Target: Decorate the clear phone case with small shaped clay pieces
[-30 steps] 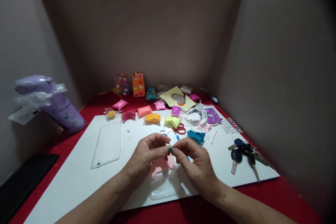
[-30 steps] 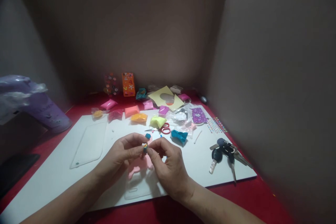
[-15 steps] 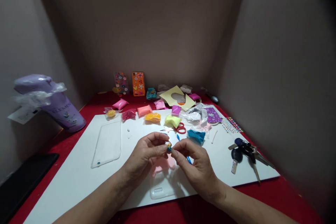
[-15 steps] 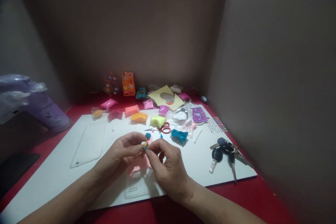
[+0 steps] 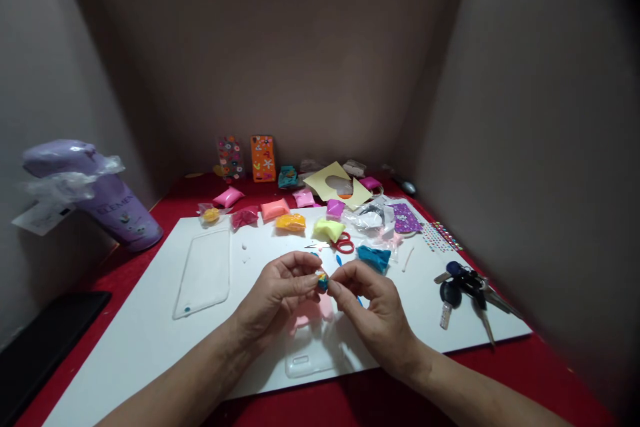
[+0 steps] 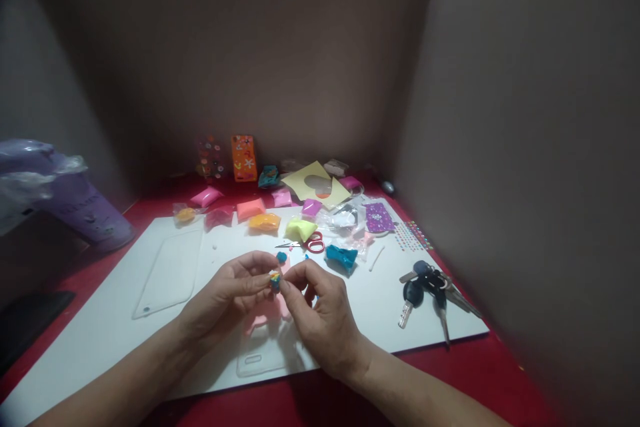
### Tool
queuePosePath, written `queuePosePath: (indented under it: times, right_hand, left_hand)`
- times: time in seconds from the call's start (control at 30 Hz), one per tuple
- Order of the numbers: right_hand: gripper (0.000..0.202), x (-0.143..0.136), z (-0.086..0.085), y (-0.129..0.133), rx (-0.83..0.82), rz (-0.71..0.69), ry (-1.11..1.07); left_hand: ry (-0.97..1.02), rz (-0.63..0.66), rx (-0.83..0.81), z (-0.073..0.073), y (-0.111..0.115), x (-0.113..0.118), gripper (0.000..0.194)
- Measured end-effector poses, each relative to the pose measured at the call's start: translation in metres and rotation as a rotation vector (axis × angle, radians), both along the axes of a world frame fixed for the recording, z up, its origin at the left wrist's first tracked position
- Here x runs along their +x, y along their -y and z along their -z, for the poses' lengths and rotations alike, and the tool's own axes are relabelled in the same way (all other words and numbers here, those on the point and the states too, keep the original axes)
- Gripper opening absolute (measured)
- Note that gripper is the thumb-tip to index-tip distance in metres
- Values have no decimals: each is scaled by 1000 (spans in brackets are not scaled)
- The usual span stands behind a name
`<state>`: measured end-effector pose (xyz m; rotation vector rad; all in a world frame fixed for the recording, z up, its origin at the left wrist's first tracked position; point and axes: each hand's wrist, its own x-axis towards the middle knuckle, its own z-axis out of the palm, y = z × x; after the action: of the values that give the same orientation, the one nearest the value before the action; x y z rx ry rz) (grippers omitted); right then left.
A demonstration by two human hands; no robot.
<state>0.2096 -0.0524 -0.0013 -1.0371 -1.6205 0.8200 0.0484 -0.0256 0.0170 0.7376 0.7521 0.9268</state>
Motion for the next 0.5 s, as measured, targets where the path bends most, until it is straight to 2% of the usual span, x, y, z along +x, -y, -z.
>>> queuePosePath:
  times: [0.5]
  right_hand:
    - [13,0,1,-1,-87,-7,-39]
  left_hand:
    - [-75,46,102,3,0,-1,15]
